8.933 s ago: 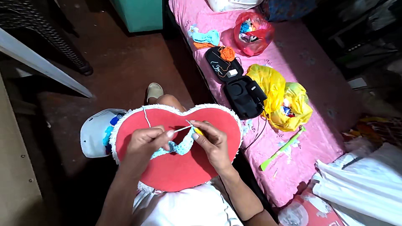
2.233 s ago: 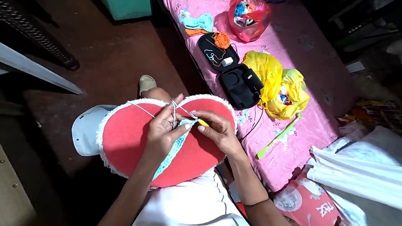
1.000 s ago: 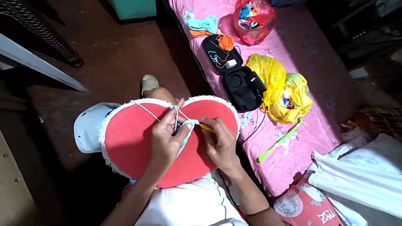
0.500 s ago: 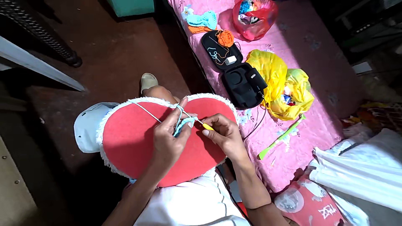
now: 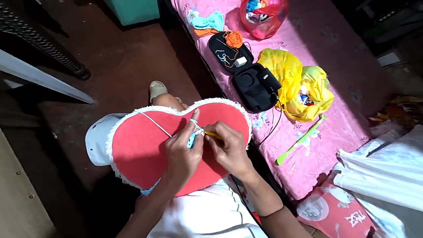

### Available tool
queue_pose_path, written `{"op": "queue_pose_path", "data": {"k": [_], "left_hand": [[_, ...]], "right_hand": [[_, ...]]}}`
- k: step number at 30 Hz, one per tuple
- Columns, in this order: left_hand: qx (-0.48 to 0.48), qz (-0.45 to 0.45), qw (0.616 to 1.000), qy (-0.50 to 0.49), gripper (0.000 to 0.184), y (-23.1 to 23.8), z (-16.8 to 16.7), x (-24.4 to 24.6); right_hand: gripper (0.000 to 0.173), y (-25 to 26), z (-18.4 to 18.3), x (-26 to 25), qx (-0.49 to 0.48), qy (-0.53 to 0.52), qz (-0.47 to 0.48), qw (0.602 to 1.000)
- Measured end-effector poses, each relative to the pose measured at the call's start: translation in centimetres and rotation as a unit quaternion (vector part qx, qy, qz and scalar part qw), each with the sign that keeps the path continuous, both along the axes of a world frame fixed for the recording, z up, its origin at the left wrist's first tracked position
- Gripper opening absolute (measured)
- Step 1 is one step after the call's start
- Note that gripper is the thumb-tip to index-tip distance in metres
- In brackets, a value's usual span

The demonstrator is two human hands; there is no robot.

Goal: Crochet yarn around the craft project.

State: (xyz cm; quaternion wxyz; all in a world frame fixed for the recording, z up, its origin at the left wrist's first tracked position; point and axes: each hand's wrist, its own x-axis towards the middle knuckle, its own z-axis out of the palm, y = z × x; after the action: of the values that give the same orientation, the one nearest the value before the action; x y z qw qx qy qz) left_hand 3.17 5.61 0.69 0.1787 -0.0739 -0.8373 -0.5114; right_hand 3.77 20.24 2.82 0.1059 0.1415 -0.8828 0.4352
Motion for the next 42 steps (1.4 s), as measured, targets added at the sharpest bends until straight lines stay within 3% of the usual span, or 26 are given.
{"op": "queue_pose_path", "data": {"k": [2,3,5,6,7,8,11,14,18,27,42], "left_hand": [[0.008,-0.005,0.999,0.030,0.044,-0.1,-0.3,-0.1],[0.027,-0.014,0.999,0.044,0.043,-0.2,-0.3,-0.1],[0.081,-0.040,0.994,0.061,0.041,-0.6,-0.2,-0.2],[0.109,-0.053,0.991,0.059,0.041,-0.7,-0.2,-0.3],[0.138,-0.063,0.987,0.051,0.042,-0.8,-0.1,-0.4],[0.162,-0.071,0.983,0.038,0.044,-1.0,0.1,-0.4],[0.210,-0.085,0.974,-0.024,0.049,-1.4,1.0,-0.4],[0.223,-0.089,0.967,-0.089,0.049,-1.9,1.9,-0.5],[0.220,-0.092,0.965,-0.112,0.043,-2.4,2.4,-0.7],[0.246,-0.110,0.949,-0.165,0.040,-3.8,2.8,-1.5],[0.229,-0.129,0.953,-0.149,0.048,-4.3,2.3,-1.5]], "right_hand": [[0.012,0.0,0.8,-0.4,-0.058,-0.086,0.012,0.995],[0.013,0.2,1.2,-0.7,-0.141,-0.154,0.032,0.977],[0.018,0.5,1.1,-1.6,-0.361,-0.278,0.085,0.886],[0.022,0.7,0.8,-1.9,-0.434,-0.309,0.104,0.840],[0.025,0.7,0.5,-1.8,-0.465,-0.310,0.112,0.822],[0.026,0.6,0.4,-1.6,-0.459,-0.285,0.105,0.835],[0.022,0.3,-0.7,-0.3,-0.284,-0.114,0.041,0.951],[0.014,0.2,-2.4,0.2,-0.124,0.053,0.010,0.991],[0.011,0.0,-2.9,0.3,-0.062,0.128,0.001,0.990],[0.011,0.3,-2.9,-0.1,-0.052,0.131,0.033,0.990],[0.011,0.9,-2.9,-0.3,-0.072,0.099,0.064,0.990]]}}
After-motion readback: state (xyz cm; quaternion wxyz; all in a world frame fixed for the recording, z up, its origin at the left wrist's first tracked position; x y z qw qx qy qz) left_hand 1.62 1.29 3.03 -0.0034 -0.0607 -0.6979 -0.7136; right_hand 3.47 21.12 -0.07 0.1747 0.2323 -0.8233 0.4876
